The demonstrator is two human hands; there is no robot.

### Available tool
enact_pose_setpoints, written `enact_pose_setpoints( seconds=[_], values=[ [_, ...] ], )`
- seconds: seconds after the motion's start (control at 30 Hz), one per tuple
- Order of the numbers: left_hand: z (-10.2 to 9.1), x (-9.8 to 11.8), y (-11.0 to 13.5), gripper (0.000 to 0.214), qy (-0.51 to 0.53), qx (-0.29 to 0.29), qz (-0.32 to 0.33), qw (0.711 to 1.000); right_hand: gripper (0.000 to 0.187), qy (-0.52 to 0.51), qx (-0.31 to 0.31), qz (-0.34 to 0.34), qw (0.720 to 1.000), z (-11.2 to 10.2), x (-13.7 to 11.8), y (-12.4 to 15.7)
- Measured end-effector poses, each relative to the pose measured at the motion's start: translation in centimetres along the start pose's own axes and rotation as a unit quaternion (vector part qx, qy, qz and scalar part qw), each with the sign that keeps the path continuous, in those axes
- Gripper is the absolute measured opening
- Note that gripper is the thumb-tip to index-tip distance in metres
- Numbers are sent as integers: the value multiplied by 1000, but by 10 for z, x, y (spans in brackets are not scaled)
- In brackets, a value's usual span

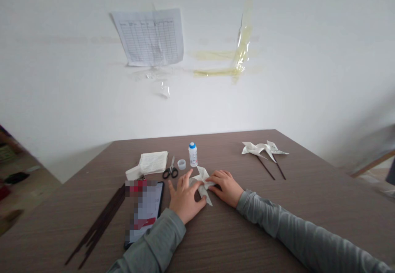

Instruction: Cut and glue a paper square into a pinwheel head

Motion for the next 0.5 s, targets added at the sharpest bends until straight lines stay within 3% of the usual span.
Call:
enact_pose_setpoints(
  seconds=[0.13, 0.5],
  values=[
    [-1, 0, 0, 56, -1, 13, 3, 1000, 32, 0, -5, 4, 1000, 1, 0, 1],
    [-4, 3, 1, 45, -8, -9, 6, 1000, 28, 12, -12, -3, 1000, 3, -3, 0]
  ],
)
Point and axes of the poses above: each hand's wrist, its own y-axis away from the middle knuckle, its own z-axis out of the palm, x = y × z, the point moved 9 cm from there along -y, towards the middle knuckle, and after that the axes turned 8 degrees about z, right-handed, at the moved point
